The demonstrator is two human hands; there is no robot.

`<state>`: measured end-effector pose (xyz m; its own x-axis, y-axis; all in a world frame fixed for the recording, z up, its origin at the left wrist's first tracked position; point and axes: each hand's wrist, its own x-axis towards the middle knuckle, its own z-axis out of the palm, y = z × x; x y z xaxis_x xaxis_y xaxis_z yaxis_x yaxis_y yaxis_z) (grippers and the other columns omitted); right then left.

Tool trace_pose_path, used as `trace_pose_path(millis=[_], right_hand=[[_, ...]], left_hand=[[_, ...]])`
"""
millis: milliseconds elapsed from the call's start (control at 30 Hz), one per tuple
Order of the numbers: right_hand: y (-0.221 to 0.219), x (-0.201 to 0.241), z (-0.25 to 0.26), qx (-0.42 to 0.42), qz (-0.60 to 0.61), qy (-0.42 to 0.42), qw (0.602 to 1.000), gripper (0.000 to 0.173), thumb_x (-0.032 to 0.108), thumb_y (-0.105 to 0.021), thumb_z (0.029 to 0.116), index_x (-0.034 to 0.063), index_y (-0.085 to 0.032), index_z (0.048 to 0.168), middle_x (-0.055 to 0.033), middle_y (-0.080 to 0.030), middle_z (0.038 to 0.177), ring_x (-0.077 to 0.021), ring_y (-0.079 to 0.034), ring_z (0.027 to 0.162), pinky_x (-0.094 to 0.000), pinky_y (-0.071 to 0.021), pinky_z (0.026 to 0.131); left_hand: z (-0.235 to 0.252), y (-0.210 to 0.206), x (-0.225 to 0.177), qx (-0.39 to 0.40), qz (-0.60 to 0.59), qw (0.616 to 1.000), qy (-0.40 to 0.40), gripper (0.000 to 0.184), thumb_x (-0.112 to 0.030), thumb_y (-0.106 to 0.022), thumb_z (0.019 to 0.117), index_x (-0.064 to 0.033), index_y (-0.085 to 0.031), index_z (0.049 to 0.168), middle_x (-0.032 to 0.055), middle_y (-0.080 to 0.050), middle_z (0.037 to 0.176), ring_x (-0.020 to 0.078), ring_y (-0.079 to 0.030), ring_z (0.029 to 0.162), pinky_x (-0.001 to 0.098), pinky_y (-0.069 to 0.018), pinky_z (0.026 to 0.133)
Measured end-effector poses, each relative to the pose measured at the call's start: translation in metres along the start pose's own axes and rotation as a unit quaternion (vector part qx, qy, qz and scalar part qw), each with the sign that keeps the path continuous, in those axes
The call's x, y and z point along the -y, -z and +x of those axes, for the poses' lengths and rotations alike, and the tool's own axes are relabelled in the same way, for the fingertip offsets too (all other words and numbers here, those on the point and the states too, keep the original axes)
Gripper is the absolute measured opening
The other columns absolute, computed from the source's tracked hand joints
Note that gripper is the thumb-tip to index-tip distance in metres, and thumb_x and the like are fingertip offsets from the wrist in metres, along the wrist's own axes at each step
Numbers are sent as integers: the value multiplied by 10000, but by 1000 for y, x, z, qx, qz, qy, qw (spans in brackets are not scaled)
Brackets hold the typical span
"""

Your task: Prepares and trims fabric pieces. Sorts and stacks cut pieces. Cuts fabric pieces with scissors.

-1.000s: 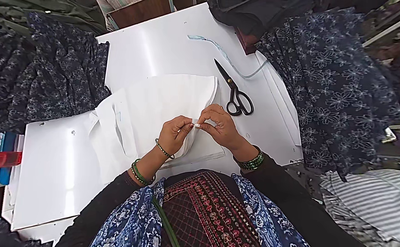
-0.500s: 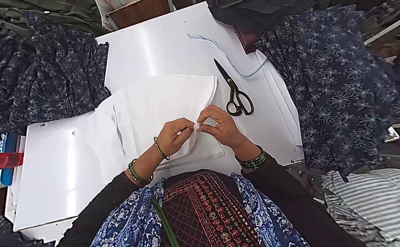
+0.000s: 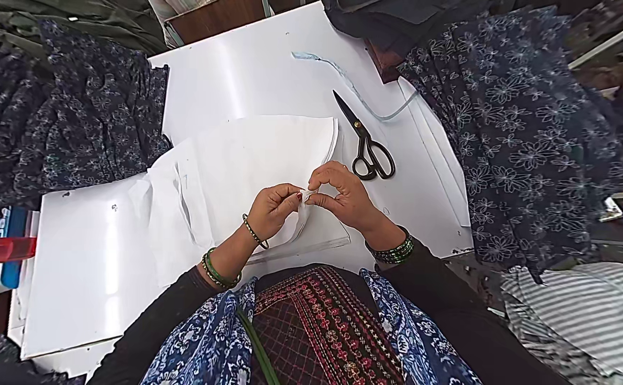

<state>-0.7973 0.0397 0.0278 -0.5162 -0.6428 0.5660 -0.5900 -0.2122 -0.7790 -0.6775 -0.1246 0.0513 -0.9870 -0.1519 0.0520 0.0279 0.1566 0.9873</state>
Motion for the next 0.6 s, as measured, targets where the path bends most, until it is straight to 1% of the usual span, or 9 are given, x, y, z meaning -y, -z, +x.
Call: trace_pose_path(millis=[100,167,267,333,400,467,533,567,600], right_hand=[[2,0,0,3,2,1,1000,153,210,-762,869,69,-731,919,-41,-684,1009,-142,-612,1046,-360,-453,955],[3,0,0,8,5,8,1000,133,221,-754,879,92,-751,910,-38,-681,1032,-143,-602,1071,-359,-449,969],[6,0,0,24,3,12,1000,139,245,-737,897,115,-776,926,-48,-682,1078,-162,-590,1109,-368,-442,983],[7,0,0,28,-5,21,999,140,247,-726,903,117,-778,895,-55,-685,1090,-170,-586,1106,-365,-434,981],[6,-1,0,13,-22,51,998,151,240,-713,916,114,-759,846,-66,-689,1086,-177,-588,1095,-355,-436,975],[3,-2,0,-4,-43,91,995,166,234,-683,951,118,-738,847,-68,-680,1090,-186,-578,1130,-352,-422,1012],[1,-2,0,-18,-64,132,989,188,243,-635,998,120,-714,881,-60,-676,1083,-190,-572,1164,-354,-404,1046],[1,-2,0,-24,-73,150,986,196,243,-613,1016,119,-706,897,-54,-688,1068,-188,-582,1164,-350,-404,1054],[0,-2,0,-24,-77,164,983,200,239,-590,1031,117,-697,914,-48,-695,1039,-183,-594,1152,-352,-404,1054]], left_hand=[[0,0,0,3,-20,1000,10,147,-27,-554,979,-42,-694,941,-130,-695,800,-54,-658,748,185,-572,761],[0,0,1,3,-29,1000,12,139,-17,-572,970,-52,-700,930,-134,-693,787,-54,-654,736,185,-571,750],[1,-1,1,3,-32,999,13,130,-5,-601,956,-66,-704,906,-142,-687,769,-60,-640,719,173,-559,731],[1,-3,1,-1,-32,999,18,137,3,-596,954,-65,-704,906,-141,-685,768,-60,-636,713,170,-555,726],[1,-6,0,-16,-45,998,29,154,9,-577,965,-71,-698,910,-136,-689,768,-52,-645,710,174,-563,723],[1,-9,-1,-53,-65,995,46,184,2,-546,981,-93,-677,895,-131,-683,747,-41,-643,686,181,-566,699],[3,-9,-4,-126,-55,989,52,184,-22,-531,1004,-97,-657,893,-125,-650,718,-40,-606,643,172,-530,642],[5,-7,-7,-165,-34,985,40,167,-32,-540,1011,-90,-659,910,-126,-648,723,-52,-597,639,156,-517,626],[7,-4,-10,-188,-3,982,16,131,-33,-562,1006,-75,-668,941,-122,-666,746,-59,-616,657,145,-533,639]])
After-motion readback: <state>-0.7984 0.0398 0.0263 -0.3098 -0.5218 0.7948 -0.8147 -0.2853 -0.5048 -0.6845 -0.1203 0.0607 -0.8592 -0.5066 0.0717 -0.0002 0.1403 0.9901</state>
